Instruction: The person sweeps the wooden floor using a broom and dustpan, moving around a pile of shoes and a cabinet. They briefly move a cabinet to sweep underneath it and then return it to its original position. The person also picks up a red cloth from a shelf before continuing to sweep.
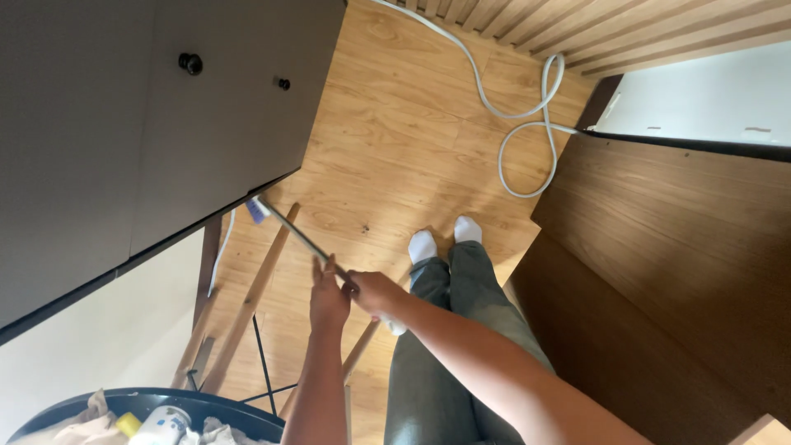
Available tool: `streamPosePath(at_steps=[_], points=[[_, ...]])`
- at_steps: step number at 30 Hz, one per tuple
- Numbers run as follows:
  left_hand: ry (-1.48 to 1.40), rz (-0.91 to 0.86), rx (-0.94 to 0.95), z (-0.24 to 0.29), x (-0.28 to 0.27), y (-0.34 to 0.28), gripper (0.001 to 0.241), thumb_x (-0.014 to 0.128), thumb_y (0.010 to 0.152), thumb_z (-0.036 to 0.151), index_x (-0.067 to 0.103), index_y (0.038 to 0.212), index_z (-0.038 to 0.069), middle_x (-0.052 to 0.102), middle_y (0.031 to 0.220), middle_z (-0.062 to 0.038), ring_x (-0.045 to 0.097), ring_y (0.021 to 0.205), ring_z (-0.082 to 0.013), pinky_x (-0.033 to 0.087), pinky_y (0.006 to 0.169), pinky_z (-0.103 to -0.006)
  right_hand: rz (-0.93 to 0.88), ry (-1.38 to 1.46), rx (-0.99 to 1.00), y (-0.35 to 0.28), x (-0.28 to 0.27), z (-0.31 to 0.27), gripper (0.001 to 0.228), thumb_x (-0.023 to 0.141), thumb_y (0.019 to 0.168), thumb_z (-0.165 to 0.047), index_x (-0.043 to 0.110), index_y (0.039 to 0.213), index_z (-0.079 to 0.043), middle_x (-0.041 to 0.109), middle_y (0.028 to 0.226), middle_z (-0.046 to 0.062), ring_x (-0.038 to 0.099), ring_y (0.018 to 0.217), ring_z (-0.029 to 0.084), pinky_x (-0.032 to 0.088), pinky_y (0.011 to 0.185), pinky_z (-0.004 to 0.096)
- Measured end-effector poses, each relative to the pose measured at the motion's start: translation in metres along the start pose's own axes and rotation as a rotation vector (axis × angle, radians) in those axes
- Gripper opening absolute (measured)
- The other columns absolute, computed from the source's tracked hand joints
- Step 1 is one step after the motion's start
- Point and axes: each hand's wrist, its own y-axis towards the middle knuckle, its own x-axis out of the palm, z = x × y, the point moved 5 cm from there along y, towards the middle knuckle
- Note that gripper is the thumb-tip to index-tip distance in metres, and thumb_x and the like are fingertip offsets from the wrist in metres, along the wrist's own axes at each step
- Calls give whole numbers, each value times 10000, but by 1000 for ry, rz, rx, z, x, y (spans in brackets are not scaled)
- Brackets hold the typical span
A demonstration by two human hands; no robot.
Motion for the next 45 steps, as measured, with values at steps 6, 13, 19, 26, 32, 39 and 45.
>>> streamPosePath(at_steps=[6, 13, 19, 26, 32, 39, 45], points=[[44, -217, 56, 5, 43, 9, 827, 674, 954, 158, 250, 1637, 352, 117, 1732, -97, 490, 1363, -510, 506, 1100, -588, 109, -312, -29, -37, -40, -18, 354, 597, 989, -251, 606, 1332, -163, 742, 1063, 228, 717, 1058, 435, 601, 923, 538], [-108, -318, 221, 70, 39, -18, 824, 638, 975, 107, 204, 1659, 259, 116, 1700, -247, 399, 1415, -537, 374, 1184, -620, 85, -531, 19, -72, -84, 1, 486, 465, 1021, -204, 424, 1505, -222, 723, 1091, 282, 711, 1059, 464, 597, 904, 565], [-79, -440, 409, 97, 97, -54, 831, 650, 950, 103, 236, 1648, 283, 187, 1696, -205, 480, 1371, -515, 362, 1181, -628, 93, -552, 159, -163, -114, 9, 510, 503, 1017, -203, 450, 1524, -223, 730, 1067, 305, 731, 1017, 463, 620, 844, 527], [127, -674, 654, 128, 132, -115, 790, 636, 917, 135, 291, 1615, 270, 221, 1716, 63, 305, 1528, -314, 380, 1108, -545, 95, 3, 637, -256, -98, 89, 601, 542, 1052, -256, 340, 1618, -263, 652, 724, 22, 426, 396, 89, 310, 346, 263], [162, -488, 785, 128, 138, -120, 746, 843, 717, 204, 573, 1413, 223, 492, 1521, -23, 289, 1520, -392, 341, 1103, -639, -44, 5, 590, -312, -87, 79, 590, 545, 1055, -194, 337, 1606, -223, 645, 650, 6, 477, 429, 76, 434, 357, 211], [339, -357, 768, 47, 155, -113, 170, 773, 849, 249, 718, 940, 117, 668, 957, -128, 613, 985, -357, 487, 842, -503, -271, -195, 483, -255, -53, 58, 441, 494, 1051, -216, 504, 1490, -253, 666, 702, -21, 497, 393, 74, 396, 351, 234], [478, -310, 343, -104, 218, -47, 454, 642, 936, 311, 634, 1389, 286, 538, 1500, -126, 511, 1387, -446, 540, 959, -636, -420, -481, 98, -81, 28, 145, 371, 509, 1001, -234, 624, 1287, -26, 628, 536, 142, 675, 462, 326, 554, 389, 315]])
